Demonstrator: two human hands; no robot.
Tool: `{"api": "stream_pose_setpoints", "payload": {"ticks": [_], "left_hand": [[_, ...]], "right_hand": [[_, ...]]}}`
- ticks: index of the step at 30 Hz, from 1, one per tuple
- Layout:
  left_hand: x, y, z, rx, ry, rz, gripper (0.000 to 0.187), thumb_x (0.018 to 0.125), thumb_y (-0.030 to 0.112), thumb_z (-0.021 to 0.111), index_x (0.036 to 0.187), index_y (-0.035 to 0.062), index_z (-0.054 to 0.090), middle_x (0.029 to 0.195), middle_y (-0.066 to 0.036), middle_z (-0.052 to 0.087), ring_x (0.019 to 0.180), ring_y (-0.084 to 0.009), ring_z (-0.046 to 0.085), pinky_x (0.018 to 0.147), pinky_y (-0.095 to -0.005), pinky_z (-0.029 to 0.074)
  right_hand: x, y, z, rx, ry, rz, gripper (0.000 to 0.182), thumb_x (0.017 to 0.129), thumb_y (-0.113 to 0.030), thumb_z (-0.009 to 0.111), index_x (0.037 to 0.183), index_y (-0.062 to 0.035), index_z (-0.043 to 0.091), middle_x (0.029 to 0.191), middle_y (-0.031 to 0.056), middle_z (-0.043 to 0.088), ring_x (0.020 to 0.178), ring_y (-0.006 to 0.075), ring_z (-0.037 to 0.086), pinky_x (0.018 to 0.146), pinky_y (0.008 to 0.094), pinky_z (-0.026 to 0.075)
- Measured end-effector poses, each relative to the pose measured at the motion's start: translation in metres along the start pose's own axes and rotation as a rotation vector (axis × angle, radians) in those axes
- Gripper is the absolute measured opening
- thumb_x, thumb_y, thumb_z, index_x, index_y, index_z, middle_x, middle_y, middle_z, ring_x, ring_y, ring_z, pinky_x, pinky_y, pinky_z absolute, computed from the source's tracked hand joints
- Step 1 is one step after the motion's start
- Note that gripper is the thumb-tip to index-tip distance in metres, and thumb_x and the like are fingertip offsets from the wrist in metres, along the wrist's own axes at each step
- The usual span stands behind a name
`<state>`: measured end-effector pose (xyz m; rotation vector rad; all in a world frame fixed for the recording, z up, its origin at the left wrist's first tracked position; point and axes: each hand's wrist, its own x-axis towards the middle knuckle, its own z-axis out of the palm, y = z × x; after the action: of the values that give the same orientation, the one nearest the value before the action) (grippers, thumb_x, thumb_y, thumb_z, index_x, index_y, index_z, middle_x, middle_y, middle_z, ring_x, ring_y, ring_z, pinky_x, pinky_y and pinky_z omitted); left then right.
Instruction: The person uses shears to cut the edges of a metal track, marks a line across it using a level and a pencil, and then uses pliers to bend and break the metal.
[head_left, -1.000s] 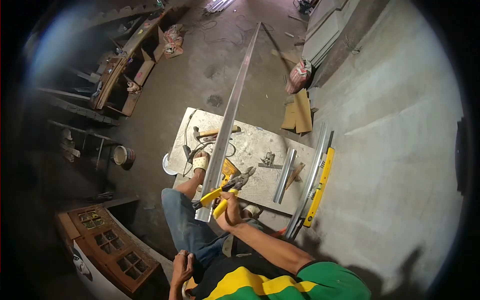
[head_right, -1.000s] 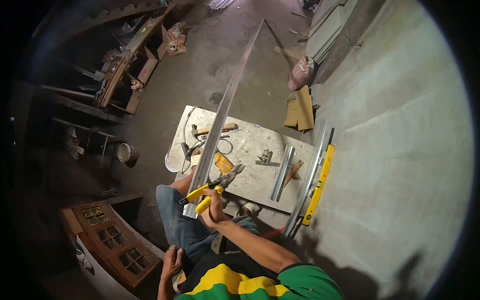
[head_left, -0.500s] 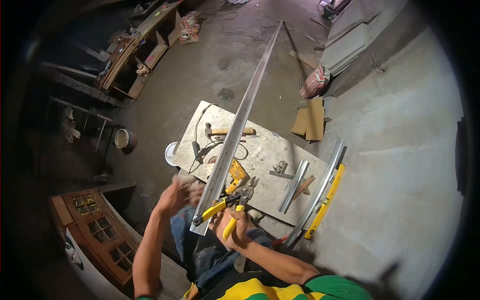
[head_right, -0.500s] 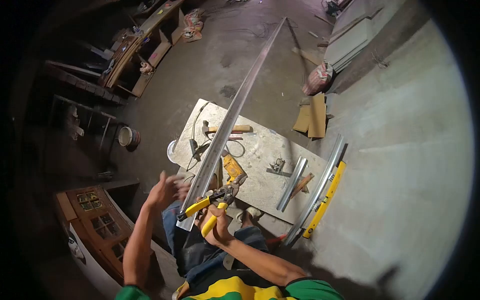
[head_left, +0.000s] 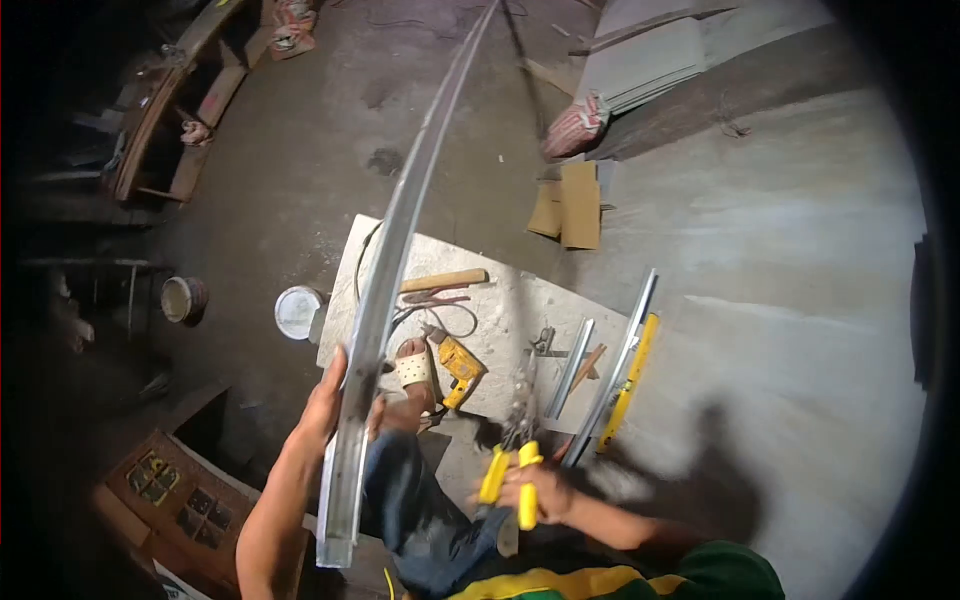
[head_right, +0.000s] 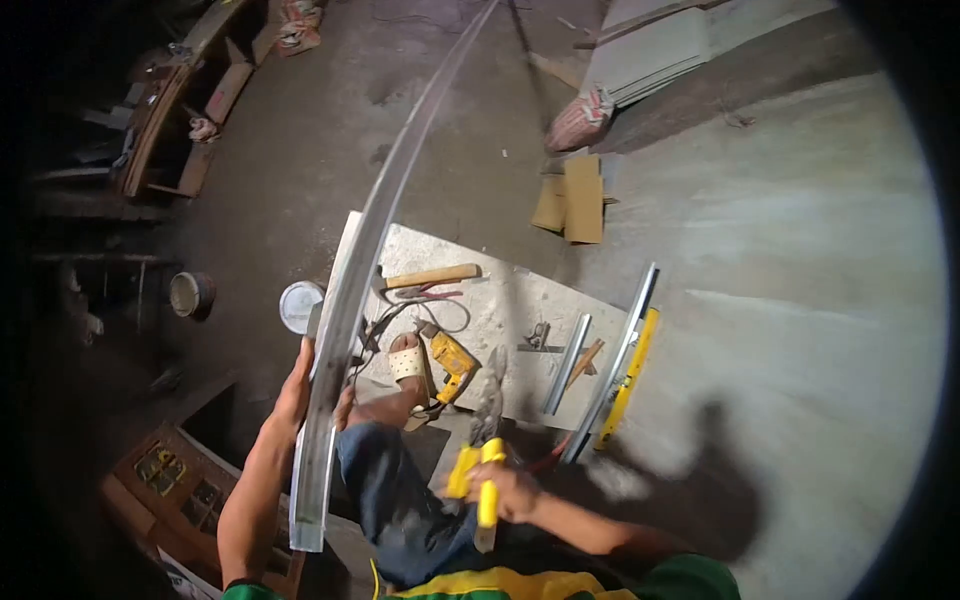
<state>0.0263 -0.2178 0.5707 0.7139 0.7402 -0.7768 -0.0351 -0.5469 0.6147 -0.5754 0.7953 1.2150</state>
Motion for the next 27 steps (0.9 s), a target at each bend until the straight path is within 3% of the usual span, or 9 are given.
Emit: {"api": "stream_pose_setpoints", "payload": {"ticks": [1, 4, 8, 12, 13, 14, 20, 21, 27], "left_hand": [[-0.006, 0.014, -0.01, 0.088, 0.072, 0.002, 0.074, 0.089, 0.072, 0.036, 0.113, 0.004, 0.053, 0.065, -0.01, 0.058, 0.046, -0.0201, 0.055, 0.044, -0.033, 0.048], [-0.008, 0.027, -0.056, 0.236, 0.237, -0.081, 0.061, 0.091, 0.064, 0.046, 0.098, 0.0042, 0.053, 0.063, -0.009, 0.055, 0.045, -0.0187, 0.053, 0.044, -0.033, 0.049], [0.001, 0.018, -0.102, 0.588, 0.428, -0.062, 0.046, 0.092, 0.054, 0.056, 0.086, 0.0086, 0.051, 0.061, -0.002, 0.051, 0.045, -0.0125, 0.049, 0.042, -0.0289, 0.042], [0.008, 0.0, -0.11, 0.486, 0.432, -0.065, 0.035, 0.092, 0.043, 0.062, 0.086, 0.0086, 0.055, 0.061, 0.001, 0.05, 0.046, -0.0103, 0.047, 0.041, -0.0282, 0.037], [0.012, -0.005, -0.113, 0.567, 0.425, -0.055, 0.03, 0.092, 0.035, 0.063, 0.084, 0.0072, 0.055, 0.061, 0.001, 0.05, 0.047, -0.0097, 0.046, 0.042, -0.028, 0.036], [0.018, -0.012, -0.114, 0.648, 0.408, -0.04, 0.025, 0.092, 0.027, 0.064, 0.083, 0.0058, 0.056, 0.061, 0.001, 0.049, 0.048, -0.0091, 0.045, 0.043, -0.0279, 0.035], [0.017, -0.039, -0.102, 1.062, 0.557, 0.208, 0.012, 0.092, 0.01, 0.056, 0.096, 0.0008, 0.05, 0.062, 0.003, 0.046, 0.052, -0.007, 0.043, 0.045, -0.0249, 0.034], [0.019, -0.037, -0.092, 1.054, 0.661, 0.185, 0.026, 0.087, 0.017, 0.062, 0.093, -0.0059, 0.049, 0.065, -0.013, 0.055, 0.056, -0.02, 0.053, 0.053, -0.0373, 0.043], [0.035, -0.077, -0.122, 1.385, 0.894, 0.066, 0.036, 0.088, 0.023, 0.061, 0.094, -0.0109, 0.05, 0.074, -0.029, 0.058, 0.066, -0.0444, 0.058, 0.064, -0.0457, 0.046]], "right_hand": [[0.006, -0.014, -0.022, -0.1, 0.168, 0.006, 0.046, 0.083, -0.022, 0.061, 0.122, 0.001, 0.049, 0.114, 0.0194, 0.062, 0.105, 0.0323, 0.064, 0.091, 0.0402, 0.051], [0.013, -0.072, -0.068, -0.669, 0.622, -0.169, 0.04, 0.076, -0.028, 0.073, 0.098, 0.0014, 0.059, 0.086, 0.011, 0.063, 0.073, 0.0192, 0.061, 0.066, 0.0357, 0.051], [0.008, -0.138, -0.137, -1.431, 1.086, 0.133, 0.081, 0.064, -0.053, 0.068, 0.114, 0.0096, 0.054, 0.11, 0.0287, 0.062, 0.105, 0.0402, 0.062, 0.086, 0.0438, 0.049], [0.021, -0.16, -0.204, -1.409, 1.035, 0.384, 0.095, 0.066, -0.057, 0.066, 0.13, 0.0104, 0.046, 0.123, 0.0292, 0.057, 0.115, 0.038, 0.058, 0.093, 0.043, 0.048], [0.028, -0.155, -0.22, -1.453, 1.154, 0.355, 0.066, 0.067, -0.055, 0.065, 0.101, 0.0016, 0.067, 0.101, 0.0245, 0.067, 0.094, 0.0337, 0.067, 0.078, 0.0437, 0.051], [0.03, -0.157, -0.212, -1.464, 1.224, 0.387, 0.074, 0.066, -0.06, 0.065, 0.104, 0.0041, 0.066, 0.105, 0.0245, 0.067, 0.098, 0.0355, 0.066, 0.081, 0.0432, 0.051], [0.08, -0.195, -0.187, -1.664, 1.136, 0.484, 0.1, 0.067, -0.057, 0.071, 0.138, 0.0031, 0.036, 0.134, 0.0241, 0.049, 0.128, 0.0362, 0.044, 0.103, 0.0531, 0.033], [0.097, -0.198, -0.201, -1.706, 1.133, 0.456, 0.098, 0.065, -0.053, 0.073, 0.135, 0.0046, 0.036, 0.134, 0.0279, 0.045, 0.127, 0.0409, 0.04, 0.104, 0.0556, 0.028], [0.178, -0.209, -0.278, -2.027, 0.953, 0.038, 0.09, 0.059, -0.049, 0.078, 0.122, 0.0036, 0.043, 0.119, 0.0242, 0.047, 0.115, 0.0395, 0.043, 0.1, 0.0597, 0.024]]}}
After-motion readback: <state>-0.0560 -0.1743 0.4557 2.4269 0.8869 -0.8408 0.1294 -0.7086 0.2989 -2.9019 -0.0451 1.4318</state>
